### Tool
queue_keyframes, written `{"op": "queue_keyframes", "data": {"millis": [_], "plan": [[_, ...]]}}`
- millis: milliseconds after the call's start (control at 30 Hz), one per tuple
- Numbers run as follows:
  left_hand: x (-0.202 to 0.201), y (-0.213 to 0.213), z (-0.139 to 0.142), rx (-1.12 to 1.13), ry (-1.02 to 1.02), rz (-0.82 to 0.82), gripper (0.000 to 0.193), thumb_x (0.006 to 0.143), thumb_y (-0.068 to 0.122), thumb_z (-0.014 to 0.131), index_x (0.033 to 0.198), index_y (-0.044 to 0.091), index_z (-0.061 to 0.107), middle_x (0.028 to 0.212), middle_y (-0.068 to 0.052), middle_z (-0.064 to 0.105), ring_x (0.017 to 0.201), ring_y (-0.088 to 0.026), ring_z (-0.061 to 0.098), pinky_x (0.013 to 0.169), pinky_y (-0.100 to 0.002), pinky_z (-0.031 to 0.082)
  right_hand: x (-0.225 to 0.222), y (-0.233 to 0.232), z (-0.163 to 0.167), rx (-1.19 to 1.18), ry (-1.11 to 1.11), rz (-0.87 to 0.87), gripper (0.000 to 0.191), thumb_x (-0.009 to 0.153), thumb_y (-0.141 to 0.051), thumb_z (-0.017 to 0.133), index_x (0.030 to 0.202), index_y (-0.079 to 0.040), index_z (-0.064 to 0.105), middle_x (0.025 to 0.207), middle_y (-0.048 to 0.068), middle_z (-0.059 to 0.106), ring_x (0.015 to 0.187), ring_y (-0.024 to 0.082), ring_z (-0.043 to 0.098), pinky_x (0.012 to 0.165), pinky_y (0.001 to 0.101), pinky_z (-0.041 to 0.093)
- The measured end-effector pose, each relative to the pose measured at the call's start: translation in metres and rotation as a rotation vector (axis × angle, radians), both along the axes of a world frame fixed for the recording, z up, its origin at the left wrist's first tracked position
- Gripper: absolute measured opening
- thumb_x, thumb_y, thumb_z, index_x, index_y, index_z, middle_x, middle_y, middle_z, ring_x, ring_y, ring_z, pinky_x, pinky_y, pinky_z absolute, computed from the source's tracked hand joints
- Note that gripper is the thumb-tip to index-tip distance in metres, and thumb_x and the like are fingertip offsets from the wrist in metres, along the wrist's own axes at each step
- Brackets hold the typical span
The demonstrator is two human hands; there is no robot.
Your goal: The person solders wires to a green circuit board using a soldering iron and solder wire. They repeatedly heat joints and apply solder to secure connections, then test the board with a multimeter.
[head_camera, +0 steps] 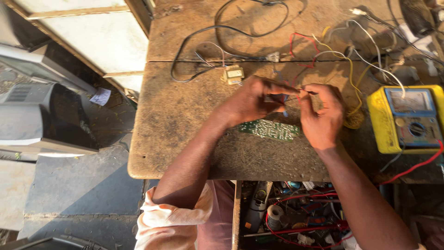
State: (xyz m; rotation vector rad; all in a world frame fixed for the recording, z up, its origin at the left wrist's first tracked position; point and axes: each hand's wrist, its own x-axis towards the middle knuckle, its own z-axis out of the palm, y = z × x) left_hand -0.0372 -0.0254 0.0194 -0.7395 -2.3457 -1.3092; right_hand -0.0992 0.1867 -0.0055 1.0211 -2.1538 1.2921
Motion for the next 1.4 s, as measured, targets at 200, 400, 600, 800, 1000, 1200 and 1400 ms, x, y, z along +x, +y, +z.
{"op": "queue_keyframes", "data": {"millis": [200, 400, 600, 800, 1000, 1200, 1400], "plan": [[-0.004, 0.016, -0.003, 0.039, -0.194, 0.071, 0.045, 0.086, 0.004, 0.081, 0.129, 0.014, 0.071, 0.111, -0.008, 0.079, 0.09, -0.014, 0.079, 0.079, -0.03, 0.069, 0.004, 0.005, -0.002, -0.083, -0.076, 0.008, 0.023, 0.1, 0.01, 0.062, 0.121, 0.002, 0.06, 0.119, 0.012, 0.065, 0.113, 0.022, 0.065, 0.104, 0.0352, 0.052], [0.001, 0.016, -0.002, 0.216, -0.097, 0.072, 0.044, 0.09, 0.0, 0.08, 0.132, 0.011, 0.071, 0.111, -0.008, 0.08, 0.099, -0.014, 0.079, 0.085, -0.029, 0.069, 0.005, 0.012, -0.003, -0.165, -0.073, 0.017, 0.018, 0.102, 0.011, 0.057, 0.118, 0.003, 0.058, 0.118, 0.012, 0.062, 0.108, 0.019, 0.061, 0.102, 0.0308, 0.05], [0.003, 0.022, 0.005, 0.304, -0.228, 0.097, 0.045, 0.087, 0.001, 0.084, 0.13, 0.008, 0.071, 0.106, -0.008, 0.08, 0.094, -0.012, 0.077, 0.082, -0.028, 0.067, 0.015, 0.018, 0.006, -0.256, -0.154, 0.14, 0.02, 0.101, 0.009, 0.056, 0.118, 0.001, 0.059, 0.11, 0.009, 0.063, 0.101, 0.016, 0.059, 0.093, 0.0273, 0.048], [0.005, 0.017, 0.008, 0.291, -0.208, 0.081, 0.046, 0.089, 0.001, 0.083, 0.133, 0.006, 0.068, 0.111, -0.009, 0.08, 0.099, -0.012, 0.077, 0.087, -0.029, 0.067, 0.014, 0.017, 0.019, -0.023, -0.016, 0.229, 0.033, 0.092, 0.006, 0.071, 0.123, 0.001, 0.06, 0.114, 0.012, 0.065, 0.11, 0.021, 0.065, 0.101, 0.035, 0.051], [0.005, 0.013, 0.009, 0.243, -0.159, 0.057, 0.044, 0.092, -0.006, 0.075, 0.134, 0.007, 0.069, 0.115, -0.01, 0.079, 0.105, -0.016, 0.078, 0.089, -0.031, 0.067, 0.012, 0.022, 0.016, 0.056, 0.018, 0.175, 0.019, 0.097, 0.003, 0.077, 0.114, -0.003, 0.071, 0.108, 0.01, 0.072, 0.106, 0.023, 0.068, 0.097, 0.0368, 0.052], [0.004, 0.013, 0.004, 0.099, -0.172, 0.075, 0.044, 0.092, -0.006, 0.07, 0.133, 0.009, 0.07, 0.109, -0.01, 0.078, 0.097, -0.018, 0.078, 0.08, -0.031, 0.066, 0.012, 0.033, 0.015, 0.105, 0.02, 0.184, 0.019, 0.095, 0.003, 0.078, 0.112, -0.004, 0.073, 0.103, 0.009, 0.073, 0.1, 0.023, 0.067, 0.092, 0.0362, 0.051], [0.0, 0.008, -0.002, 0.111, 0.064, 0.133, 0.031, 0.099, -0.004, 0.073, 0.128, 0.007, 0.071, 0.115, -0.012, 0.076, 0.099, -0.018, 0.077, 0.081, -0.032, 0.065, 0.018, 0.038, 0.015, 0.144, 0.069, 0.166, 0.016, 0.095, 0.005, 0.077, 0.108, -0.003, 0.075, 0.101, 0.008, 0.072, 0.099, 0.023, 0.066, 0.091, 0.0361, 0.052]]}}
